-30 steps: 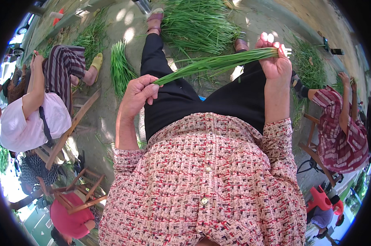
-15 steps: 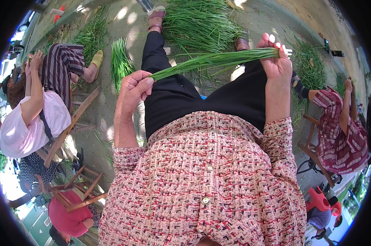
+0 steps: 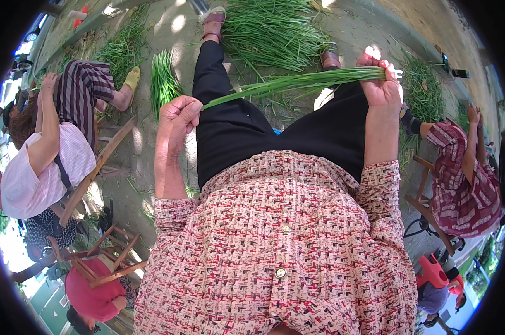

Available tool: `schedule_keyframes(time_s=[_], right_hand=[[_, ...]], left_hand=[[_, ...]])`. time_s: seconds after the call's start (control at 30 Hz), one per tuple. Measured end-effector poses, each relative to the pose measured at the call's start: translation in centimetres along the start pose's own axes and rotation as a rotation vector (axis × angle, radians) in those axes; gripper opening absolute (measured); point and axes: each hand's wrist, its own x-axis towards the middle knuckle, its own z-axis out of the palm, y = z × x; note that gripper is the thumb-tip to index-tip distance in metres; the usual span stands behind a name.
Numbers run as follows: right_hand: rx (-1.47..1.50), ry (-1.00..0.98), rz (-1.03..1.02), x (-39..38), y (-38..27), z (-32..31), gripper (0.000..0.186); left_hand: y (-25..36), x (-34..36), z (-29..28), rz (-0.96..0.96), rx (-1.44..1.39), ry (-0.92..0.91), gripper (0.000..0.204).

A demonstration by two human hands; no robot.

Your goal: The person is sorting green vegetable stalks by hand, picking individual stalks from a pile on the ground and organizing them into a bundle while sitting on a stool.

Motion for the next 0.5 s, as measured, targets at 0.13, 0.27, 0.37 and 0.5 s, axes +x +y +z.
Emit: schedule_keyframes(time_s=[0.13,0.27,0.37,0.5], right_hand=[[-0.051,-0.009,-0.069,-0.3,0.3,0.3,0.022],[-0.071,-0.02,-0.072,0.1,-0.5,-0.1,0.018],[-0.083,-0.029,-0.044,0.5,-1.8,-1.1,0.023],[-0.024,0.033,-0.093,0.6,-2.5,-1.3,0.014]], left_hand=[[0.0,-0.1,-0.2,0.011,0.002,0.003,0.015],[-0.3,-0.1,-0.8,0.015,0.026,0.023,0.015],[-0.4,0.0,-1.0,0.017,0.041,0.032,0.015],[-0.7,-0.1,-1.5,0.028,0.036,0.053,0.016]])
